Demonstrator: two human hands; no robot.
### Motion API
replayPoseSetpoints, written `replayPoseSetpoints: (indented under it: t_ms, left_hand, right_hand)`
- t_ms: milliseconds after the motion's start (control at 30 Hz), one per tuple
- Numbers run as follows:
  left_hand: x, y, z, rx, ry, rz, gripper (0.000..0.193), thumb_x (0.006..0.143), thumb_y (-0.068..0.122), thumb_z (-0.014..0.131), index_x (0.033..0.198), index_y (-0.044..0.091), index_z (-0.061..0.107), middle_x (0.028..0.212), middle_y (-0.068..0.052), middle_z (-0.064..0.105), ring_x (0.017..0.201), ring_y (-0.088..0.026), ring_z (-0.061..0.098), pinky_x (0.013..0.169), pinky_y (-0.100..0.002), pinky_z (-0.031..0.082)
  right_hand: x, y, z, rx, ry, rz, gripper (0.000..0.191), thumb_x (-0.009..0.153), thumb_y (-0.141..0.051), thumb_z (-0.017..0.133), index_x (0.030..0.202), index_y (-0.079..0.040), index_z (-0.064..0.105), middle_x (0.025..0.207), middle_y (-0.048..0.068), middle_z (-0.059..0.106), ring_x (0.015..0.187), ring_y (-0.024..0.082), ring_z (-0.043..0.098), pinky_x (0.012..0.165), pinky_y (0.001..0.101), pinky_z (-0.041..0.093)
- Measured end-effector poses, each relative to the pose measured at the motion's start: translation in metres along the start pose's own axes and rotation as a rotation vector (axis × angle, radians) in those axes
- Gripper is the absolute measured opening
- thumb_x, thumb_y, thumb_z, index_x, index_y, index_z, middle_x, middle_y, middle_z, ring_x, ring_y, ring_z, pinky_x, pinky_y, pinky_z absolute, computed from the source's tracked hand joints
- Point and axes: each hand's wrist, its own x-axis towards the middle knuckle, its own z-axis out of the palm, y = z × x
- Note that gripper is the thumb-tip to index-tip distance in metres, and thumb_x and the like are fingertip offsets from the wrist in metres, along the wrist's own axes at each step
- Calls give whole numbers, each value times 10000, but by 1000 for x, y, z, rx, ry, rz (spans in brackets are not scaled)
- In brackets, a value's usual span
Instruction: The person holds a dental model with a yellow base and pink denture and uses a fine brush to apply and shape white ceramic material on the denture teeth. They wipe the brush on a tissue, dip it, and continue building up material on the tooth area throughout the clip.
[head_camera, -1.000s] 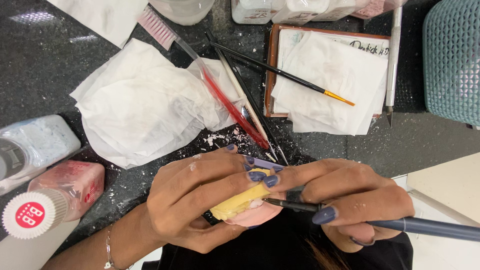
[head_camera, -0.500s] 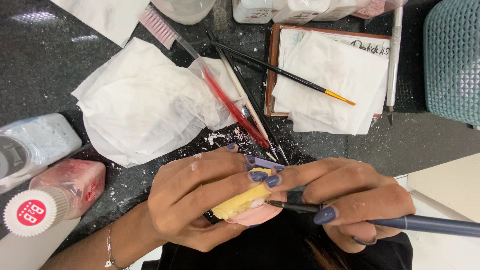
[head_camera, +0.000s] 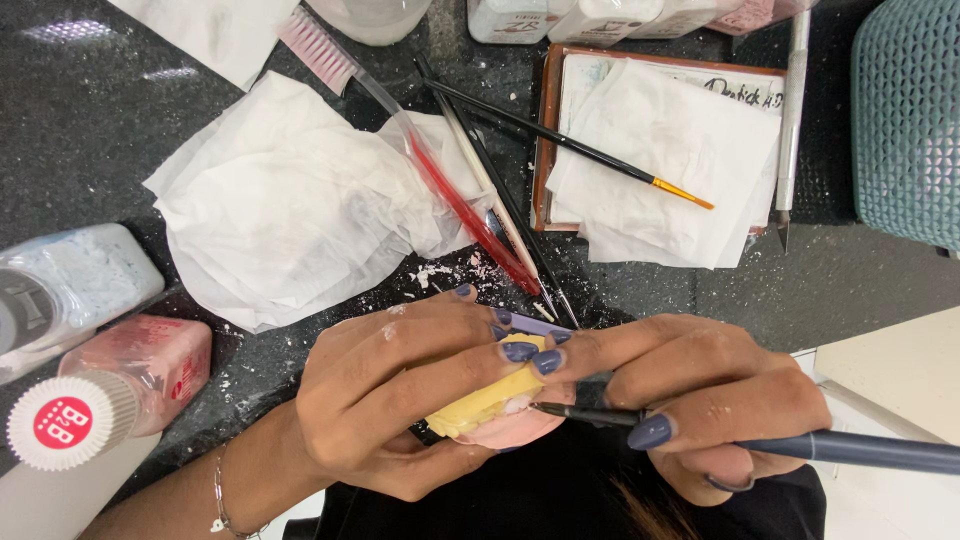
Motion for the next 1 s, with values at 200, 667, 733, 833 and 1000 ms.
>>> replayPoseSetpoints:
  t_ms: [200, 667, 733, 833, 1000]
  left_hand:
    - [3, 1, -2, 27, -12, 12, 462, 800, 208, 888, 1135, 4, 644, 1049, -146, 671, 956, -296, 755, 893, -455, 659]
    - [-15, 5, -10, -24, -58, -144, 617, 702, 215, 868, 1220, -25, 632, 1176, -198, 689, 1053, -308, 763, 918, -390, 640]
    - [-17, 8, -13, -31, -59, -145, 633, 680, 195, 858, 1224, -33, 628, 1185, -204, 687, 1064, -310, 756, 925, -392, 634]
    - [-18, 15, -11, -10, -47, -100, 597, 710, 141, 867, 1230, -23, 627, 1198, -193, 671, 1090, -311, 736, 945, -397, 629]
    - [-16, 22, -6, 115, 3, 70, 545, 742, 29, 875, 1234, 30, 641, 1223, -125, 645, 1134, -291, 694, 1062, -453, 612]
  right_hand:
    - [-3, -2, -10, -33, -117, 57, 301, 1066, -292, 493, 924, -40, 576, 721, 95, 648, 650, 224, 785, 675, 501, 670]
    - [24, -15, -21, -304, 66, 82, 242, 1152, -290, 529, 1133, -51, 494, 930, 154, 677, 932, 278, 762, 851, 470, 676]
    - [34, -27, -21, -416, 68, 68, 222, 1171, -243, 561, 1181, -27, 511, 1001, 170, 685, 933, 252, 751, 874, 442, 666]
    - [59, -51, -19, -610, -39, 41, 172, 1132, -154, 578, 1162, 10, 538, 1028, 165, 681, 838, 201, 718, 761, 355, 615]
    - [111, -61, -7, -1078, -299, -198, 85, 1140, -18, 695, 1112, 31, 632, 956, 134, 662, 724, 205, 646, 638, 332, 485]
